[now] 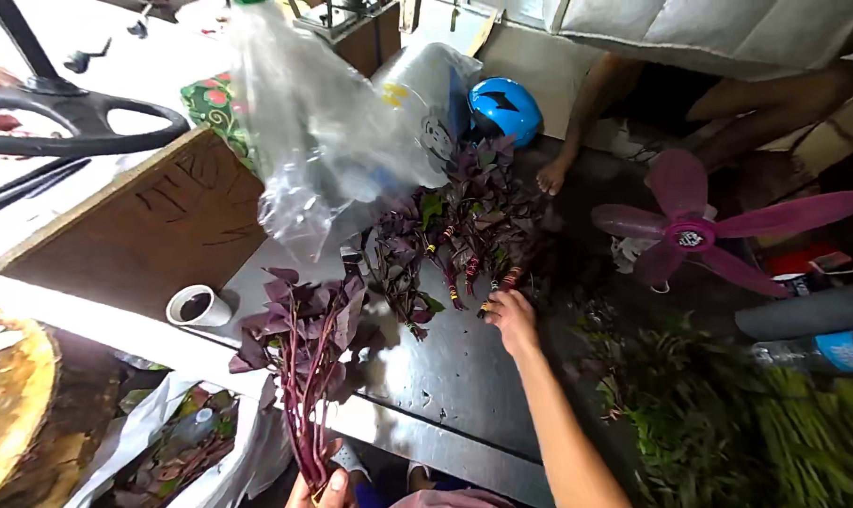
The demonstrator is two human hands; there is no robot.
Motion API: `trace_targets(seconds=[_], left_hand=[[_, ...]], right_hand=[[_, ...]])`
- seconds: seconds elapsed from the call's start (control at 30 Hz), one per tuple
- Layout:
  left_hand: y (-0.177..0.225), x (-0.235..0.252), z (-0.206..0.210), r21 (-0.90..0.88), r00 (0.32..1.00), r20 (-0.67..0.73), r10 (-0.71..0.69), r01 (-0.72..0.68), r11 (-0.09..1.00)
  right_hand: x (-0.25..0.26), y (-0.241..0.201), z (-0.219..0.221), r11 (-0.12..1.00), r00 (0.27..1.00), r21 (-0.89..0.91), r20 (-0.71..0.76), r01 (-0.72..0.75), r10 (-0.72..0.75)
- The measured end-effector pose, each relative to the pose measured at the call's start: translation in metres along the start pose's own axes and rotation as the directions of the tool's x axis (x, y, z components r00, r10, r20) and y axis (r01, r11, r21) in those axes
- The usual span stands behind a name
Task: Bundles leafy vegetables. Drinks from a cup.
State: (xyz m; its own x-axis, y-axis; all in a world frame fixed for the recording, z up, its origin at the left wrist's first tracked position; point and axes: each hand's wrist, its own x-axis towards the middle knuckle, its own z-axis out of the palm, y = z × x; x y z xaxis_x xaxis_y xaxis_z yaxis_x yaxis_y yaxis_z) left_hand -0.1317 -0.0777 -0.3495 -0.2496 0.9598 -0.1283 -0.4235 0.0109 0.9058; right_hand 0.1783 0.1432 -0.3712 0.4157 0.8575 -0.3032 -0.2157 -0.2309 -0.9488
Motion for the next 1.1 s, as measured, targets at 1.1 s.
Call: trace_targets(seconds=[1.1], left_hand=[[0.012,-0.015,0.023,-0.125,0.890,0.381,-0.248,0.316,0.940]], right_hand=[[0.047,0.064,-0.008,0.654,0.995,-0.750,-0.086,-0.099,0.052]])
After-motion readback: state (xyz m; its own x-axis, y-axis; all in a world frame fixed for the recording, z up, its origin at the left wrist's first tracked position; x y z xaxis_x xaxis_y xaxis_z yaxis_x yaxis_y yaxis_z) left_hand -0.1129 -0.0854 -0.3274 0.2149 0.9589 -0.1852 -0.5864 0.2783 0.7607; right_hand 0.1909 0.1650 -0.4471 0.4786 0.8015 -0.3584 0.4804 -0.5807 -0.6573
